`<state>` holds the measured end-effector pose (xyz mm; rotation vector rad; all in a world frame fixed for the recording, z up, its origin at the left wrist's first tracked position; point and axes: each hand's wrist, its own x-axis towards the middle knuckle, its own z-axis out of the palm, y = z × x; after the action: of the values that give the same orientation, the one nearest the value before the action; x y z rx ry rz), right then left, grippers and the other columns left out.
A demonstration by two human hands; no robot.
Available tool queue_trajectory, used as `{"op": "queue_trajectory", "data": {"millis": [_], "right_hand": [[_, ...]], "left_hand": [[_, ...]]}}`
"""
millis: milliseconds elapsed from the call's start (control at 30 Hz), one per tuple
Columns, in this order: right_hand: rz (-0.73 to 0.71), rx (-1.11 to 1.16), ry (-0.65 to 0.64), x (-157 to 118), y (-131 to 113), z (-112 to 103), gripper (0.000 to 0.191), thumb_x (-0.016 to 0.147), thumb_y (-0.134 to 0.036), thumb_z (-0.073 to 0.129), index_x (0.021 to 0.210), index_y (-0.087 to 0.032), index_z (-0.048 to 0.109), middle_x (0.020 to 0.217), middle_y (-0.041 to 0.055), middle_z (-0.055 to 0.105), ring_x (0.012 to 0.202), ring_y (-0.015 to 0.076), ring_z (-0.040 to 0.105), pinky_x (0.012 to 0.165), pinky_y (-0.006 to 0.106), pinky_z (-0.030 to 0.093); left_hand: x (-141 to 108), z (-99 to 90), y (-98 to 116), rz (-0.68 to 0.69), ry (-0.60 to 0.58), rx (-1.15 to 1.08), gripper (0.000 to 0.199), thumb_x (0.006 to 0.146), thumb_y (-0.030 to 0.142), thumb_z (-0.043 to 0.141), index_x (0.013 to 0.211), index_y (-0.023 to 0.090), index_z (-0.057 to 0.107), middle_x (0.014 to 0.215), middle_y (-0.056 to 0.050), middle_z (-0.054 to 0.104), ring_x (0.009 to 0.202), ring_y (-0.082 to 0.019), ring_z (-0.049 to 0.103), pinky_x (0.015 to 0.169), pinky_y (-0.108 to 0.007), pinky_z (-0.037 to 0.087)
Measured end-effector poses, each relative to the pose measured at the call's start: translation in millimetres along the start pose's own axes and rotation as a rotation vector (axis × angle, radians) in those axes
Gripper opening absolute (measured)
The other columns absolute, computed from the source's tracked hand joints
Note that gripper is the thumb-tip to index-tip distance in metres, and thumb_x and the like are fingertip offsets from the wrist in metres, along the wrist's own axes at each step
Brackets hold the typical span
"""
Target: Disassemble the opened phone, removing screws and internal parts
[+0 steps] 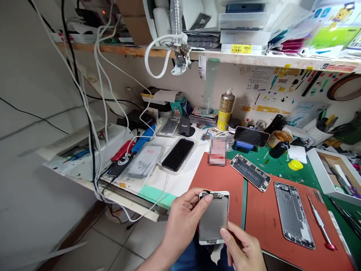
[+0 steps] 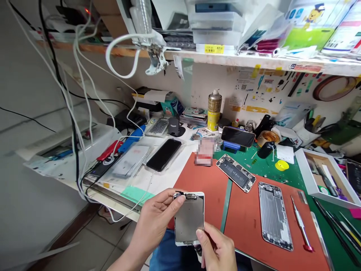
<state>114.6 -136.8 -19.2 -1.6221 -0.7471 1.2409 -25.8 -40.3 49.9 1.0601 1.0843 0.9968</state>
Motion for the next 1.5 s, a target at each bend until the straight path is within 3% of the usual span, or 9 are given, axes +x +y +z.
{"op": "queue_trajectory", "data": {"millis": [67, 167, 333, 600, 900, 1000, 1133, 1267, 1500], "right_hand": [[-0.005, -0.005, -0.002, -0.3, -0.9, 0.0, 0.065, 0.08, -0.077, 0.069, 0.095, -0.015, 0.082, 0.045, -0.0052, 0.037, 0.041, 0.0116, 0.038, 0.042, 0.024, 0.035], [-0.029, -0.025, -0.022, -1.2, -2.7, -0.9, 0.062, 0.082, -0.077, 0.067, 0.083, -0.017, 0.079, 0.047, -0.005, 0.036, 0.042, 0.0122, 0.039, 0.044, 0.025, 0.037], [-0.08, -0.01, -0.059, -5.1, -6.6, -4.7, 0.056, 0.085, -0.072, 0.068, 0.069, -0.019, 0.07, 0.054, -0.0037, 0.036, 0.047, 0.0109, 0.034, 0.046, 0.026, 0.03], [-0.083, 0.021, -0.113, -10.3, -7.6, -9.9, 0.052, 0.087, -0.068, 0.069, 0.071, -0.019, 0.069, 0.061, -0.003, 0.034, 0.053, 0.01, 0.025, 0.047, 0.027, 0.022], [-0.093, -0.028, -0.28, -8.2, -6.0, -16.6, 0.054, 0.096, -0.069, 0.059, 0.092, -0.017, 0.072, 0.056, -0.007, 0.035, 0.043, 0.0087, 0.041, 0.045, 0.023, 0.026], [-0.064, 0.066, -0.224, -7.0, -13.4, -17.4, 0.052, 0.098, -0.067, 0.059, 0.09, -0.017, 0.067, 0.054, -0.0078, 0.04, 0.043, 0.0086, 0.047, 0.045, 0.021, 0.03], [0.002, 0.293, -0.243, 0.8, -23.5, -19.8, 0.047, 0.1, -0.063, 0.059, 0.089, -0.017, 0.064, 0.056, -0.0004, 0.064, 0.045, 0.0107, 0.054, 0.048, 0.021, 0.039], [0.076, 0.418, -0.294, 10.5, -29.1, -22.8, 0.046, 0.099, -0.061, 0.063, 0.087, -0.016, 0.066, 0.058, 0.004, 0.071, 0.045, 0.0134, 0.06, 0.05, 0.023, 0.045], [0.124, 0.431, -0.306, 15.9, -28.5, -24.4, 0.044, 0.096, -0.058, 0.068, 0.09, -0.015, 0.07, 0.057, 0.0039, 0.07, 0.046, 0.0126, 0.058, 0.048, 0.022, 0.046]], "left_hand": [[0.4, 0.1, 1.3, -0.009, 0.013, 0.011, 0.043, 0.084, 0.057, 0.079, 0.079, 0.016, 0.069, 0.071, -0.002, 0.068, 0.064, -0.012, 0.056, 0.058, -0.021, 0.046], [1.6, -0.7, -0.6, -0.044, 0.035, 0.01, 0.047, 0.084, 0.06, 0.078, 0.073, 0.017, 0.062, 0.063, 0.002, 0.059, 0.058, -0.009, 0.048, 0.053, -0.02, 0.039], [5.7, -3.4, -7.2, -0.085, 0.046, 0.0, 0.046, 0.086, 0.06, 0.077, 0.077, 0.017, 0.064, 0.067, 0.001, 0.061, 0.062, -0.01, 0.049, 0.058, -0.02, 0.04], [10.0, -1.0, -10.8, -0.126, 0.058, -0.097, 0.044, 0.084, 0.056, 0.081, 0.076, 0.016, 0.064, 0.064, 0.001, 0.06, 0.058, -0.009, 0.048, 0.056, -0.022, 0.04], [16.8, 0.2, -13.3, -0.156, 0.08, -0.155, 0.044, 0.079, 0.055, 0.085, 0.077, 0.016, 0.066, 0.065, 0.002, 0.063, 0.057, -0.009, 0.051, 0.055, -0.02, 0.043], [19.3, 1.0, -20.2, -0.21, -0.043, -0.132, 0.044, 0.083, 0.058, 0.082, 0.089, 0.016, 0.072, 0.067, 0.001, 0.064, 0.055, -0.009, 0.052, 0.053, -0.019, 0.043], [19.7, 7.1, -28.6, -0.308, -0.211, -0.116, 0.04, 0.084, 0.056, 0.081, 0.089, 0.016, 0.074, 0.067, 0.0, 0.067, 0.057, -0.012, 0.059, 0.054, -0.022, 0.048], [23.8, 11.6, -32.1, -0.323, -0.178, -0.134, 0.04, 0.081, 0.054, 0.083, 0.081, 0.016, 0.073, 0.068, -0.001, 0.07, 0.058, -0.013, 0.062, 0.053, -0.023, 0.049], [25.0, 11.9, -30.1, -0.345, -0.12, -0.143, 0.049, 0.074, 0.058, 0.086, 0.09, 0.012, 0.077, 0.07, -0.005, 0.072, 0.059, -0.016, 0.064, 0.052, -0.025, 0.052]]}}
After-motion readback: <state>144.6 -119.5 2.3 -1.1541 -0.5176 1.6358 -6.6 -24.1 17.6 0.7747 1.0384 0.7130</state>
